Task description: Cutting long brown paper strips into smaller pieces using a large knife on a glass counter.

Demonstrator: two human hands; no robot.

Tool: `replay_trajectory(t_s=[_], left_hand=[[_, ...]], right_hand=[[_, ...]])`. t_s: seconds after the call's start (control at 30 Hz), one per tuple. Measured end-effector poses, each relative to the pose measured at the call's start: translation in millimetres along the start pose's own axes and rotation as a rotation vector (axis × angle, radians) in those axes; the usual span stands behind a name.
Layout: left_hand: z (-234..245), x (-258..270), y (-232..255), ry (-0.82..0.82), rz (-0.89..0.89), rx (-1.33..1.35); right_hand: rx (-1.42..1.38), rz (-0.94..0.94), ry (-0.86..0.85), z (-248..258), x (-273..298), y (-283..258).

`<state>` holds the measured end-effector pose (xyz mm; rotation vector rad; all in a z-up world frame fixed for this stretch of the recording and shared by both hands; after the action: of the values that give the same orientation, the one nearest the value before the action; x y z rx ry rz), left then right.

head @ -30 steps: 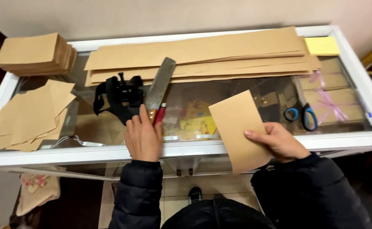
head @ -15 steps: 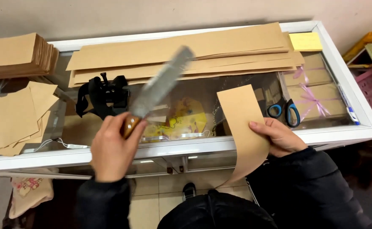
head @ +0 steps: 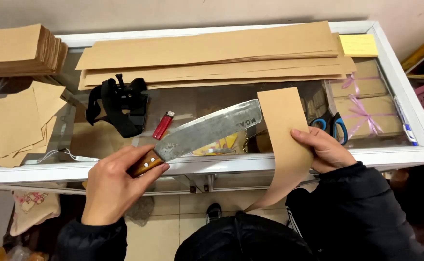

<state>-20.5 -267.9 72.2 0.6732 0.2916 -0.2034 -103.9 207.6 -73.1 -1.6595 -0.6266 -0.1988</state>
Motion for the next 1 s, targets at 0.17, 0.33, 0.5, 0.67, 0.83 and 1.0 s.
replay_trajectory(t_s=[0.17,0.33,0.5,0.67,0.83,1.0], left_hand=[[-2.5,1.0,-4.7,-0.018,0.020,-0.001],[-6.0,1.9,-7.4,-0.042,0.022,-0.012],[-1.7,3.0,-5.6,-0.032,-0.014,0.003],[1.3,2.7,-4.4,-0.022,-0.005,0.005],[3.3,2.6,-4.6,-0.016,-0.008,0.002],[2.8,3.2,-8.9,-0.015,0.009,-0.031]], right_hand=[[-0.020,-0.008,0.007,-5.7,0.1,2.4],[-0.034,-0.019,0.007,-10.3,-0.2,6.3],[-0.032,-0.032,0.016,-12.8,2.2,5.3],[-0.024,-0.032,-0.012,-14.6,0.4,5.7],[-0.001,-0.036,-0.018,-15.5,0.5,3.6],[-0.005,-0.002,-0.032,-16.0,-3.5,2.3]])
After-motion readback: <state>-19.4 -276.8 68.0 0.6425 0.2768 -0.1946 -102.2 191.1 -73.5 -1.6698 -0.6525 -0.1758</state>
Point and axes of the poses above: each hand's wrist, its own x-axis away from the middle knuckle, its own z-axis out of the back of the hand, y = z × x, the point moved 6 cm from there along -x, towards the middle knuckle, and after that the axes turned 11 degrees about x, right-handed, at the moved point
